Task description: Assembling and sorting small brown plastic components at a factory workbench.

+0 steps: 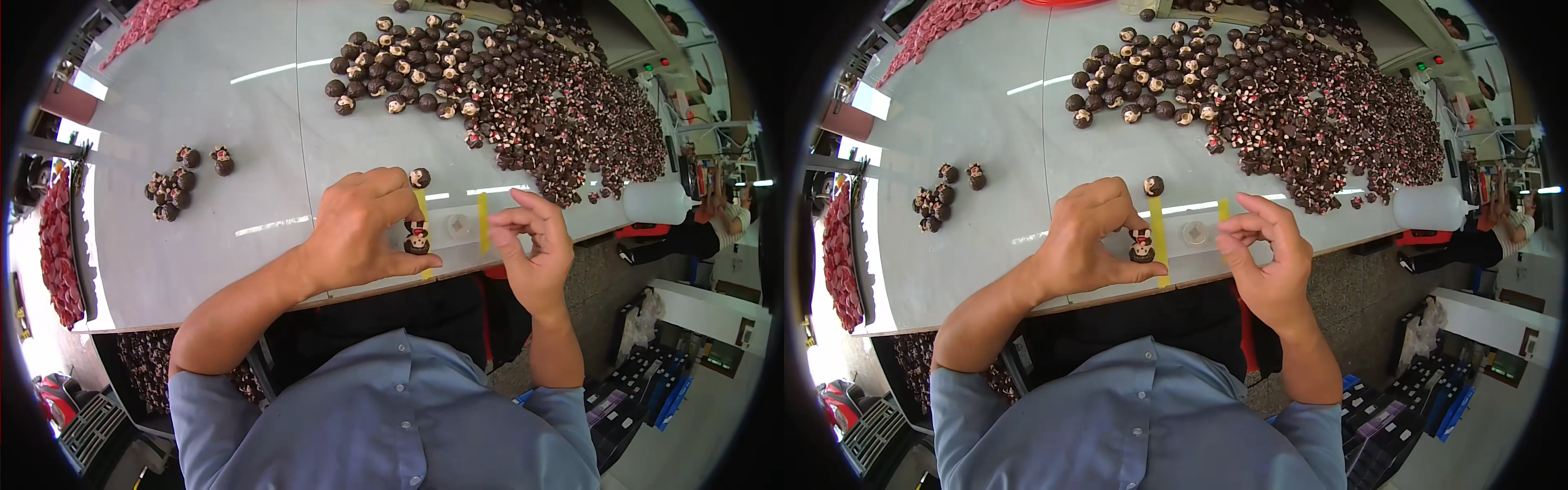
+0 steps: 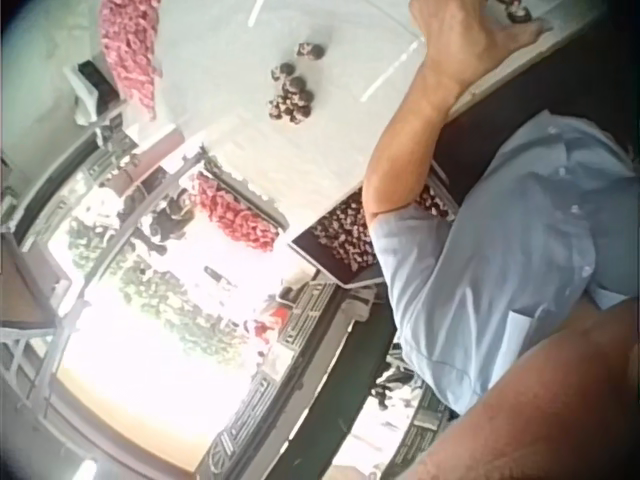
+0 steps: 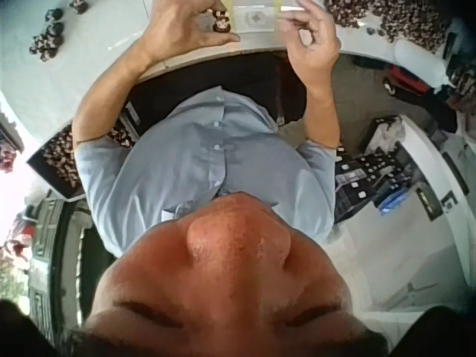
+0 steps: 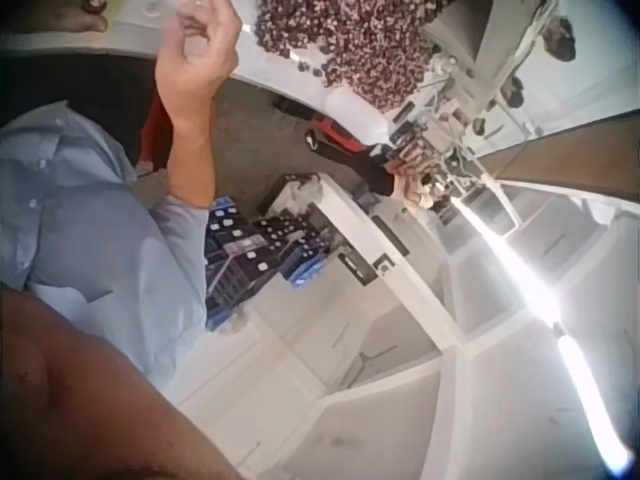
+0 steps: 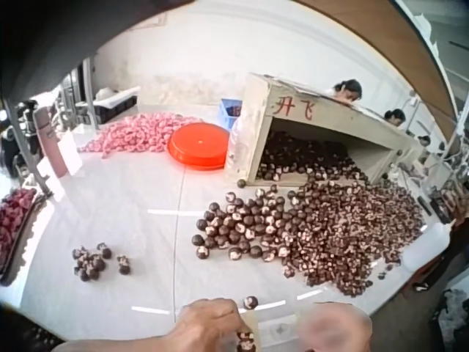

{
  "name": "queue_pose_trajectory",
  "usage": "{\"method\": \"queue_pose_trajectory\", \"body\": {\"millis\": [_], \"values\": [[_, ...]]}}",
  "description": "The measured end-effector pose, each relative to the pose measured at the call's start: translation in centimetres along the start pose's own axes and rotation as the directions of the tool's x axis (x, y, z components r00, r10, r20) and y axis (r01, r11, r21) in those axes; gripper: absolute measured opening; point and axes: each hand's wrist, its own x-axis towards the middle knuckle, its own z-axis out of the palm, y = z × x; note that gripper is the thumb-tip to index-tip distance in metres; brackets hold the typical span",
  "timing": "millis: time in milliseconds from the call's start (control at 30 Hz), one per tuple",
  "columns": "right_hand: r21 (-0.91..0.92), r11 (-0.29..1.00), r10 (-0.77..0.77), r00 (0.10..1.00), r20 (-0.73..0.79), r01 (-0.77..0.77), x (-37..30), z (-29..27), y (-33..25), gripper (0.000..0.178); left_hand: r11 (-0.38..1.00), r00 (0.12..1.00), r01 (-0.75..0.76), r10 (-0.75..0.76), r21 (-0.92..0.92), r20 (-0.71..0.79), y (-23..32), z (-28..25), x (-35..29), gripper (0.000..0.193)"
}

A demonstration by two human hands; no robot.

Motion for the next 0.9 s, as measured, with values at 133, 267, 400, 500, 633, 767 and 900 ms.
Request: {"method": "queue_pose_trajectory", "body": {"millis": [133, 267, 400, 500, 633, 767, 900], "values": [[-0.012, 0.998, 0.057, 0.993, -0.101, -0.058, -0.9, -1.9, 2.3, 0.039, 0.991, 0.994, -0.031, 0.045, 0.129, -0.102, 0.0, -0.1, 0.5, 0.045], [-0.246, 0.950, 0.131, 0.959, -0.250, -0.194, 0.7, -2.9, 4.0, 0.017, 0.961, 0.974, 0.086, -0.025, 0.263, -0.227, -1.1, -1.4, 0.5, 0.044], [-0.522, 0.852, -0.138, 0.981, -0.135, 0.048, 3.1, -2.6, 5.3, 0.023, 0.784, 0.933, 0.278, -0.084, 0.555, -0.349, -2.7, -5.9, 0.4, 0.043], [-0.656, 0.742, -0.246, 0.966, -0.079, 0.135, 4.5, -1.5, 5.6, 0.023, 0.554, 0.909, 0.417, -0.230, 0.721, -0.349, -4.1, -9.8, -1.7, 0.043], [-0.712, 0.683, -0.241, 0.970, -0.011, 0.162, 5.1, -0.4, 5.8, 0.023, 0.310, 0.831, 0.517, -0.406, 0.798, -0.380, -3.6, -12.3, -3.6, 0.047], [-0.647, 0.738, -0.265, 0.964, -0.012, 0.194, 4.6, 0.4, 5.8, 0.023, 0.258, 0.888, 0.446, -0.246, 0.857, -0.388, -3.4, -11.7, -3.7, 0.051], [-0.619, 0.778, -0.145, 0.989, -0.005, 0.111, 4.5, -0.7, 5.1, 0.025, 0.799, 0.988, 0.156, -0.112, 0.581, -0.111, -0.9, -5.0, 1.3, 0.040]]}}
